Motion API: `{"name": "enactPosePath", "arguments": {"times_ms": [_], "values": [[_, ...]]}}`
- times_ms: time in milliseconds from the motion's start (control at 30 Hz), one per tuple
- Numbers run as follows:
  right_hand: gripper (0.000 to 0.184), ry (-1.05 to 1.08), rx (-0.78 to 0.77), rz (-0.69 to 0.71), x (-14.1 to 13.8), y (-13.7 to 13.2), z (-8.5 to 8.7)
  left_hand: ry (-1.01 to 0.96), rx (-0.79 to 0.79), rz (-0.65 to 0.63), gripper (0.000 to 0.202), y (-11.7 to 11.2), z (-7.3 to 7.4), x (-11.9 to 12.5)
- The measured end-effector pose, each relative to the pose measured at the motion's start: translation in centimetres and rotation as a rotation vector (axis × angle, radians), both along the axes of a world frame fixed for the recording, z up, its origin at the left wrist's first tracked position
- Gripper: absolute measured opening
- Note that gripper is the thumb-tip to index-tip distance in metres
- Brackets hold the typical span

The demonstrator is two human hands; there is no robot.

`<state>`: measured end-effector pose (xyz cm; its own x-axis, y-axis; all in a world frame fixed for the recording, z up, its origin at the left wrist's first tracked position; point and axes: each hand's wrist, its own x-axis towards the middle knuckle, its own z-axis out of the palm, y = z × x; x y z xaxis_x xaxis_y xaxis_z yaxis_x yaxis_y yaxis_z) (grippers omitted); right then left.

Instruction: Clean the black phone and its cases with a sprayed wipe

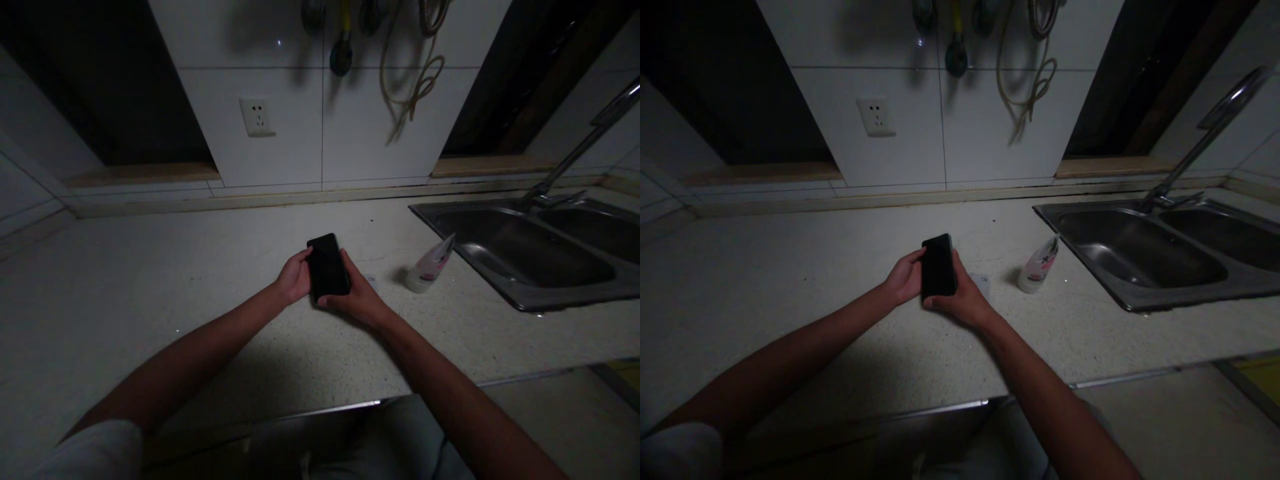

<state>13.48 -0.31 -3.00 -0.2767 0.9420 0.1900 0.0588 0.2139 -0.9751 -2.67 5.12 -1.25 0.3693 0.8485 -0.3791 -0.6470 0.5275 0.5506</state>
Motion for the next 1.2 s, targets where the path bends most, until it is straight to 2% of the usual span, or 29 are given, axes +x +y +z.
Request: {"name": "enactPosePath", "arguments": {"times_ms": [233, 733, 967, 1200], "values": [[0.125, -0.051, 0.040, -0.027, -0.18, -0.15, 0.17, 0.000, 0.069, -0.071, 0.029, 0.65, -0.86, -0.56], [0.121, -0.027, 0.083, -0.030, -0.24, -0.15, 0.07, -0.013, 0.041, -0.049, 0.027, 0.34, -0.44, -0.39], [0.125, -0.033, 0.051, -0.048, -0.20, -0.05, -0.57, -0.027, 0.086, 0.002, 0.022, 0.27, -0.60, -0.24], [0.124, -0.061, 0.034, -0.075, -0.20, -0.12, -0.47, -0.049, 0.158, -0.009, 0.019, 0.33, -1.04, -0.39]]}}
